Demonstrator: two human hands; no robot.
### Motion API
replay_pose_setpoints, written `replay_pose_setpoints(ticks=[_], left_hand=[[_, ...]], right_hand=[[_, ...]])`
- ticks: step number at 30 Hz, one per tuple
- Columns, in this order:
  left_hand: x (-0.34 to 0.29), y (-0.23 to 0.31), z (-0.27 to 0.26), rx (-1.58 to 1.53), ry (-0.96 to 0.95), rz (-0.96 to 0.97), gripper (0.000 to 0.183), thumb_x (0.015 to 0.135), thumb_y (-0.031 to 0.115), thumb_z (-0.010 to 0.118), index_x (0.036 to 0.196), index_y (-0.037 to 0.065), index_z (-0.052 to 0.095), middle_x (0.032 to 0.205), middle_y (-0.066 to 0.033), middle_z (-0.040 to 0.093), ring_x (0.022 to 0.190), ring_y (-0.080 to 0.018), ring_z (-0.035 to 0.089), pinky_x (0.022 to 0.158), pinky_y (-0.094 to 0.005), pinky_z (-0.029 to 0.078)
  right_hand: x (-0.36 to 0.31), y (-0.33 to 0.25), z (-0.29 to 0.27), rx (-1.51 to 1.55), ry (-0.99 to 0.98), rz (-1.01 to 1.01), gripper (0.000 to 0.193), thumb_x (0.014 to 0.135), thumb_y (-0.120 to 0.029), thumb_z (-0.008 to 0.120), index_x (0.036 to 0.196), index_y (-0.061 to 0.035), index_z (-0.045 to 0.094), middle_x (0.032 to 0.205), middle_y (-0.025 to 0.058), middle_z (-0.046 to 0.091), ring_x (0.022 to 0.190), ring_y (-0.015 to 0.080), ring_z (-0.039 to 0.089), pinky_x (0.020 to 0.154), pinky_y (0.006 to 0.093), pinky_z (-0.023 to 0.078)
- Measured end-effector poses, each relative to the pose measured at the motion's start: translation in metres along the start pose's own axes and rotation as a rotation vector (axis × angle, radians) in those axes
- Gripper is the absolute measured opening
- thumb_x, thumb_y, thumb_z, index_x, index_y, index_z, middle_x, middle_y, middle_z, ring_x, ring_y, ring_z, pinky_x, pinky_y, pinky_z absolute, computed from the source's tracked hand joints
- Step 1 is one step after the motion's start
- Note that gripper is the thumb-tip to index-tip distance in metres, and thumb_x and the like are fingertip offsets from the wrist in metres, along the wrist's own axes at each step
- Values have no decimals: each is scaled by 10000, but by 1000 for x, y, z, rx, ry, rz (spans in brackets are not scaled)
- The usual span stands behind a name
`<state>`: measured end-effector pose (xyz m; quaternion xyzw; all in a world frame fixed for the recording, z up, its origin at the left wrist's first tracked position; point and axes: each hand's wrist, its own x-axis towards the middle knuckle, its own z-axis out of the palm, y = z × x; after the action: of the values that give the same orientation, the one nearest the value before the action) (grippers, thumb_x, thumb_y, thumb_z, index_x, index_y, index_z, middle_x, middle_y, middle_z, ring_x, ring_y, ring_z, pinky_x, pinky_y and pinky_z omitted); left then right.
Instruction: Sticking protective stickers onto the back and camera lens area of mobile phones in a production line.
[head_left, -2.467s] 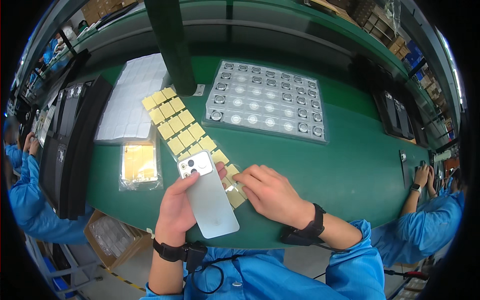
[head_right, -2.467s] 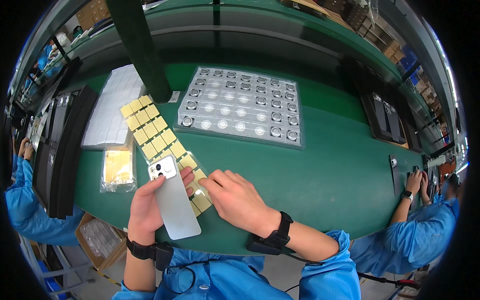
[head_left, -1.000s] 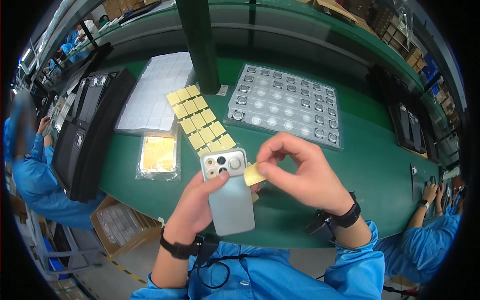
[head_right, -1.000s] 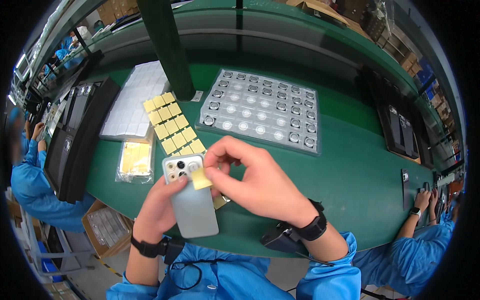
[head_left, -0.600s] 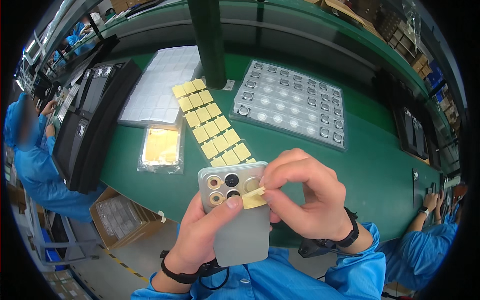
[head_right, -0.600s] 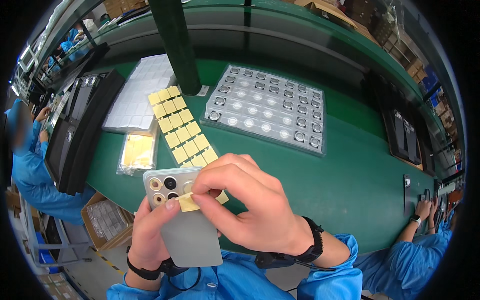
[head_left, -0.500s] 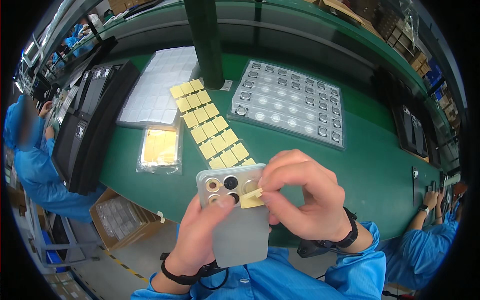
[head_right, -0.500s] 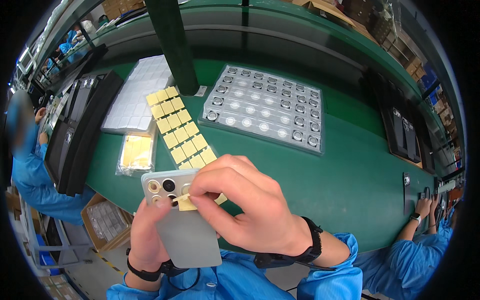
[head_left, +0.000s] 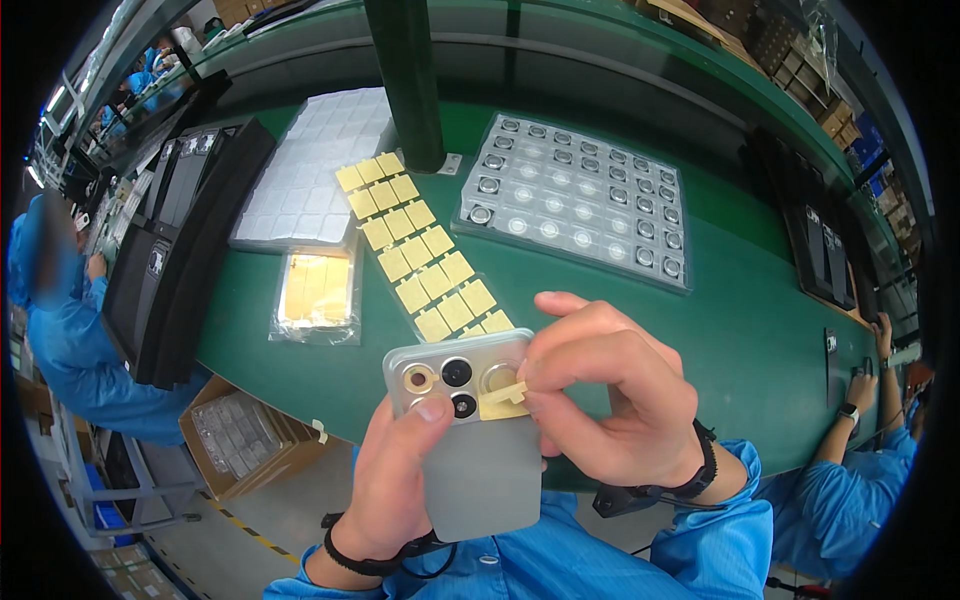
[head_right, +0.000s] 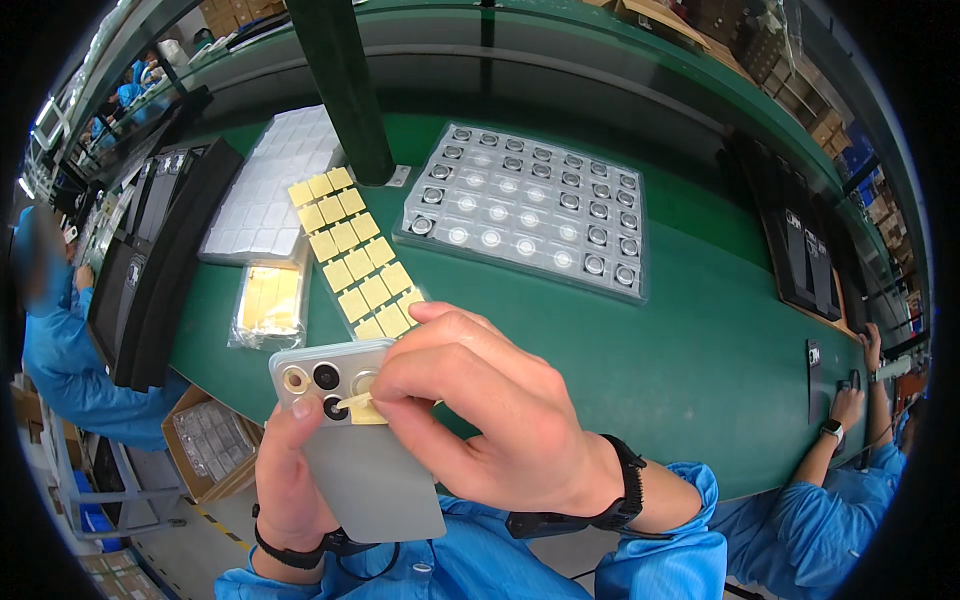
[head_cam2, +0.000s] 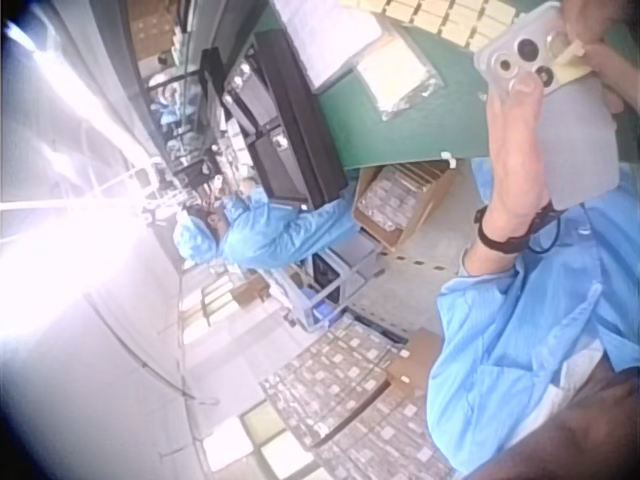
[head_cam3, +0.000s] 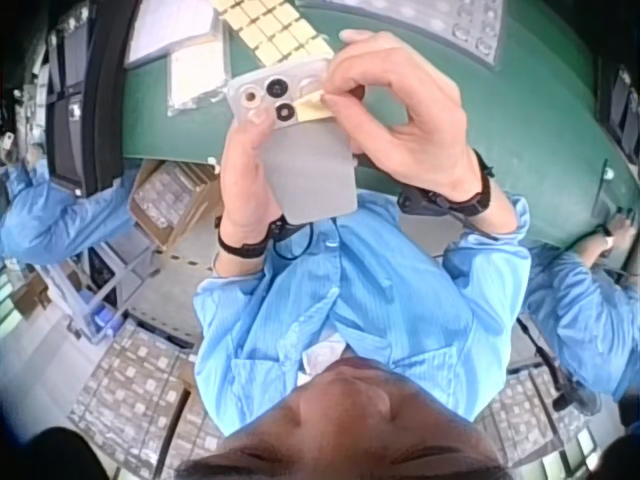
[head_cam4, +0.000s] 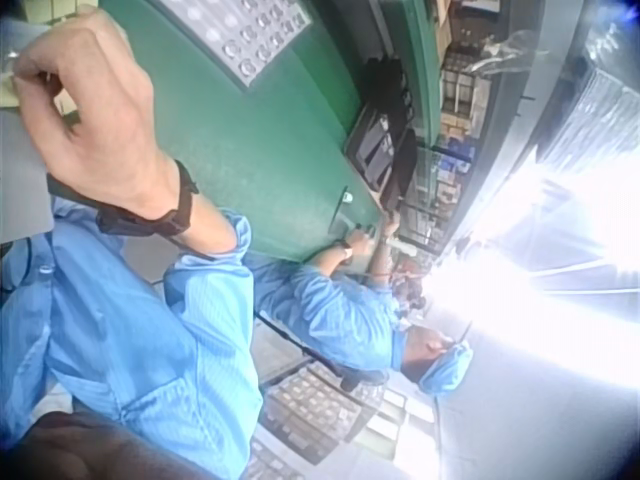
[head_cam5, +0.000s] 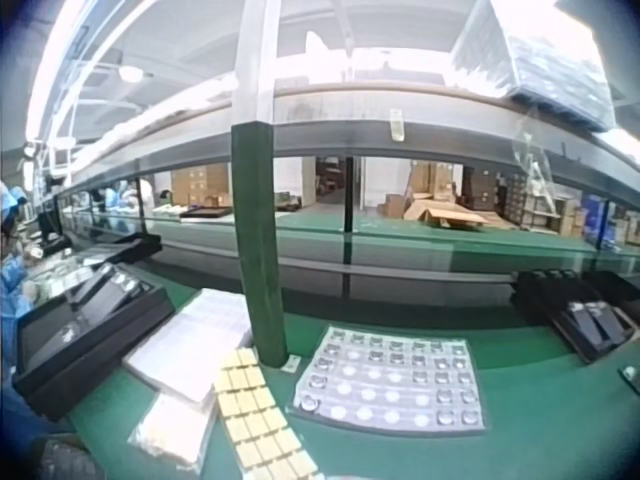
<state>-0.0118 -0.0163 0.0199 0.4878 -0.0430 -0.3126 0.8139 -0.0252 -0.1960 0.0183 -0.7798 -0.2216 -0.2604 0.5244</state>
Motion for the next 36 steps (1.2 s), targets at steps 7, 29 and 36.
replay_pose_setpoints(ticks=[7,29,36], left_hand=[[-5,-2,-1,-26,-19,33,493,972,283,510,1329,-51,443,1126,-165,633,986,-219,654,809,-320,546],[-1,-24,2,92,70,175,316,930,34,605,1238,-9,546,1114,-45,634,976,-83,592,829,-241,488],[0,-28,2,98,90,128,313,927,45,613,1229,-9,551,1104,-42,634,964,-82,590,820,-243,487]], right_hand=[[-2,2,2,-30,8,-36,190,749,75,703,896,-14,624,836,91,650,768,235,650,929,442,511],[-8,-8,5,-309,40,22,195,700,47,704,876,-23,657,861,113,573,744,193,546,670,282,449],[-6,1,1,-254,-19,35,176,713,49,695,868,-2,631,882,121,554,763,198,544,644,277,450]])
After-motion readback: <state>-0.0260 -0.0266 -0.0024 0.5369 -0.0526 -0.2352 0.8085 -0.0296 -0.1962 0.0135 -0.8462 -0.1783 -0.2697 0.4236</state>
